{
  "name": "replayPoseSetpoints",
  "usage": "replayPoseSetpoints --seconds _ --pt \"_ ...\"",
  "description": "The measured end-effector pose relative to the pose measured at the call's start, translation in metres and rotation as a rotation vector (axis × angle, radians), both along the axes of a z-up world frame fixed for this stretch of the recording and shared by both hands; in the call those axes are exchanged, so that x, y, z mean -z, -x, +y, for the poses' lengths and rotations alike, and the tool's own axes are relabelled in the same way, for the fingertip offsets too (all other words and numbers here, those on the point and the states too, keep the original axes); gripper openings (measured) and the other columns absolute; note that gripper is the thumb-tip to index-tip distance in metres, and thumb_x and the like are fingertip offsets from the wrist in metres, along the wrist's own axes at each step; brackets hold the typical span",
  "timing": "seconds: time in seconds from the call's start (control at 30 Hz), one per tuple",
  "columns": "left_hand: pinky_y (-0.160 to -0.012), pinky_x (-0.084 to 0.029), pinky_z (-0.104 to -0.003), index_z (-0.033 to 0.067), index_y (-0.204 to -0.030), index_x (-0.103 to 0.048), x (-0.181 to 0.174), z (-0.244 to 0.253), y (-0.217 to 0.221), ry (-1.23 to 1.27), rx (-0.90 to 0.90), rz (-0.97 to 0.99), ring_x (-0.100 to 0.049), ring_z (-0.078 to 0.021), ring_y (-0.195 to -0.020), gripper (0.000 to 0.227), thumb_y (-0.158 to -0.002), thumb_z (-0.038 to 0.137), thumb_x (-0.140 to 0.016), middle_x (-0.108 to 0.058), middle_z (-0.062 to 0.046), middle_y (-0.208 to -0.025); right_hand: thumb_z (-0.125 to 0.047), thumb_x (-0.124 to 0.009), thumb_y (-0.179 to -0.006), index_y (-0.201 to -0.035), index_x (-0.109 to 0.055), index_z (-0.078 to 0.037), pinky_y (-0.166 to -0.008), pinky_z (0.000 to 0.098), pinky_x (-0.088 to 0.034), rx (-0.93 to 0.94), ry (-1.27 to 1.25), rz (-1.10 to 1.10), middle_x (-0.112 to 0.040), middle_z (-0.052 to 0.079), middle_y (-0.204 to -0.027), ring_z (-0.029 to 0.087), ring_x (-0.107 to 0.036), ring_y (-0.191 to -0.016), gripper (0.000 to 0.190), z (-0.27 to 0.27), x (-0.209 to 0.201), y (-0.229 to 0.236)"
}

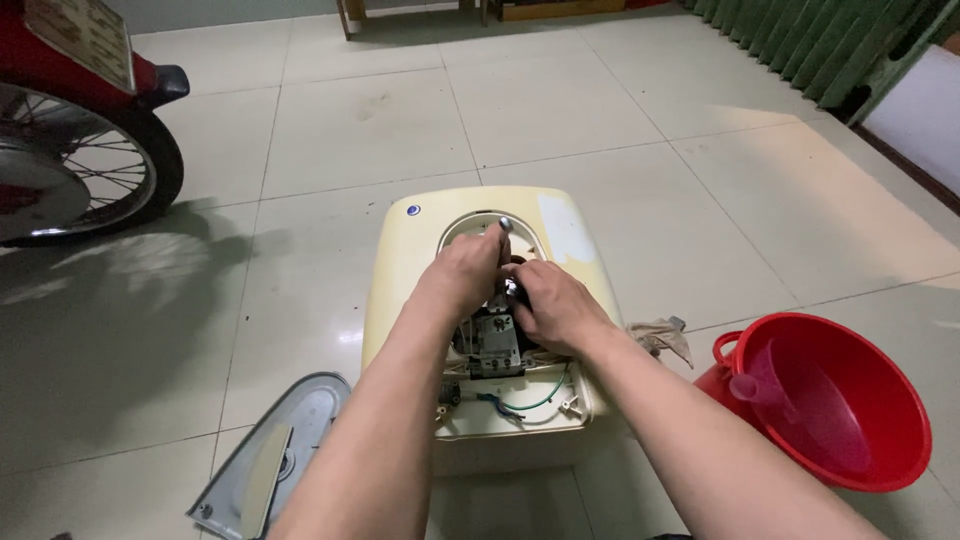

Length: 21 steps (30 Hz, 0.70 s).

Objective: Loosening and removing internal nuts and bolts from an appliance using a wrench.

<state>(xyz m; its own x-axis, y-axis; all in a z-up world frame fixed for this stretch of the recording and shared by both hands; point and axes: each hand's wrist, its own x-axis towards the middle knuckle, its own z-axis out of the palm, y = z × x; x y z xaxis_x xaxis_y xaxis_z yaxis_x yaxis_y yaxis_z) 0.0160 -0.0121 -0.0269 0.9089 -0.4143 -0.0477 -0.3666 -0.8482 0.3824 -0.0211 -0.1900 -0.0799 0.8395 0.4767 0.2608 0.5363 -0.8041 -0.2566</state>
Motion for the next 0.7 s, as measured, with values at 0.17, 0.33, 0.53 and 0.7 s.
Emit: replayPoseSetpoints --seconds 0.17,0.33,0.53,0.7 --pt "-0.092 -0.061 -0.049 0.0050 -0.119 -0.057 -0.033 0.005 0.016 0.074 0.014 0.045 -0.073 -0.0394 -0.106 0.026 -0.096 0.013 -0.067 -0.074 -0.014 -0.104 -0.024 -0.065 -0.089 -0.118 -0.061 -0.006 -0.089 0.0452 -0.057 0.043 0.009 0.039 -0.065 0.012 -0.108 0.034 -0.067 -0.107 0.034 0.002 -0.003 0.001" --pt "-0.093 -0.061 -0.047 0.0054 -0.120 -0.059 -0.021 0.011 0.015 0.050 0.016 0.072 -0.073 -0.0365 -0.108 0.026 -0.096 0.011 -0.069 -0.075 -0.014 -0.105 -0.026 -0.064 -0.090 -0.122 -0.060 -0.008 -0.092 0.0439 -0.056 0.051 0.030 0.035 -0.064 0.011 -0.113 0.032 -0.066 -0.111 0.038 0.001 0.001 0.001" --pt "-0.092 -0.062 -0.046 0.0089 -0.119 -0.061 -0.018 0.010 0.015 0.032 0.019 0.090 -0.074 -0.0347 -0.104 0.026 -0.095 0.015 -0.071 -0.076 -0.011 -0.100 -0.029 -0.066 -0.091 -0.120 -0.060 -0.006 -0.091 0.0458 -0.057 0.056 0.020 0.021 -0.065 0.013 -0.111 0.034 -0.066 -0.110 0.038 -0.003 0.014 -0.006" --pt "-0.091 -0.062 -0.048 0.0107 -0.117 -0.060 -0.001 0.002 -0.002 0.029 0.004 0.055 -0.074 -0.0364 -0.100 0.026 -0.094 0.018 -0.071 -0.076 -0.013 -0.099 -0.027 -0.066 -0.089 -0.117 -0.061 -0.007 -0.091 0.0448 -0.056 0.042 0.013 0.015 -0.064 0.011 -0.109 0.034 -0.066 -0.110 0.035 -0.006 0.023 -0.012"
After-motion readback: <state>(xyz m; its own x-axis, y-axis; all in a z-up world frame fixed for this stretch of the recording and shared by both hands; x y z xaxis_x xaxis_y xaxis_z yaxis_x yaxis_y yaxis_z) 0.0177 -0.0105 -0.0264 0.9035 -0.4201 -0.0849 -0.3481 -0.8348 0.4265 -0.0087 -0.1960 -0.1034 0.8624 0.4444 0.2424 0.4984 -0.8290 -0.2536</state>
